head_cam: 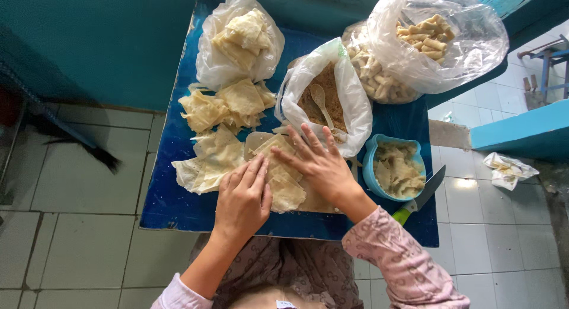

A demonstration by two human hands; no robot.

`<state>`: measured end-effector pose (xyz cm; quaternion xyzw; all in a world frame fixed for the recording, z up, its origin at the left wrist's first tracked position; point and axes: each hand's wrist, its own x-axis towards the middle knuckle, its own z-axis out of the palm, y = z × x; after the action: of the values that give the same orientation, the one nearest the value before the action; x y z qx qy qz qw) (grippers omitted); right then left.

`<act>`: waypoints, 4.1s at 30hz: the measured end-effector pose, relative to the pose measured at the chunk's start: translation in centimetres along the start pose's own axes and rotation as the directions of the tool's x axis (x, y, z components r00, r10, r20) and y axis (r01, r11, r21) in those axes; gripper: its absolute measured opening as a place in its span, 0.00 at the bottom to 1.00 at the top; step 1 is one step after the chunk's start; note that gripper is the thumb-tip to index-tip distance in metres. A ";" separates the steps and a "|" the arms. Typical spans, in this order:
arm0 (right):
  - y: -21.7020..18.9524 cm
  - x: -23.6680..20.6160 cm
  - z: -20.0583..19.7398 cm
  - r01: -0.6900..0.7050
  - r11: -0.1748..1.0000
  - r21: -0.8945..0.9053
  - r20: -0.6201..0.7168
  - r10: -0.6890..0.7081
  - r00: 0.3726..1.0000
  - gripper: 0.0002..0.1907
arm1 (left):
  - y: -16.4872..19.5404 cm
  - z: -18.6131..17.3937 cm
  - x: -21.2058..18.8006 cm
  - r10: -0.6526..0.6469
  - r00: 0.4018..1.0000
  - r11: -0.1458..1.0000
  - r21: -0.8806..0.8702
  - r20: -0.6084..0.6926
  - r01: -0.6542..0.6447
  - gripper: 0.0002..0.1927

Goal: The person sits at a low table and cuts thin dough sheets into squares with a knife on a cutting board. They then spoon brown filling from a plastic bag onto the dough squares, fold the dough over the filling by hand, and set the folded pastries aside while placing scraps in a bowl.

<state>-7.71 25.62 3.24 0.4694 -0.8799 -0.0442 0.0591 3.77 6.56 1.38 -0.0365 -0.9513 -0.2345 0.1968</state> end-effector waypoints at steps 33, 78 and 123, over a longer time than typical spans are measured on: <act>-1.9 0.0 -2.3 0.040 0.848 -0.528 0.004 -0.044 0.999 0.24 | 0.3 0.5 -0.4 0.018 0.999 0.999 0.027 -0.038 -0.017 0.25; -5.8 -5.1 -2.2 -0.390 0.434 0.812 0.038 0.627 0.778 0.26 | 0.0 -1.0 0.3 -0.381 0.907 0.865 -0.277 0.183 0.419 0.09; 8.2 2.8 4.6 -0.370 0.458 0.808 -0.290 0.856 0.428 0.05 | 6.8 2.5 -0.6 -0.033 0.998 0.998 -0.052 0.054 0.036 0.08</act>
<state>-16.66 27.98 -0.06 0.0509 -0.8609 0.4553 0.2213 4.57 13.76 2.07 -0.0314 -0.9502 -0.2617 0.1663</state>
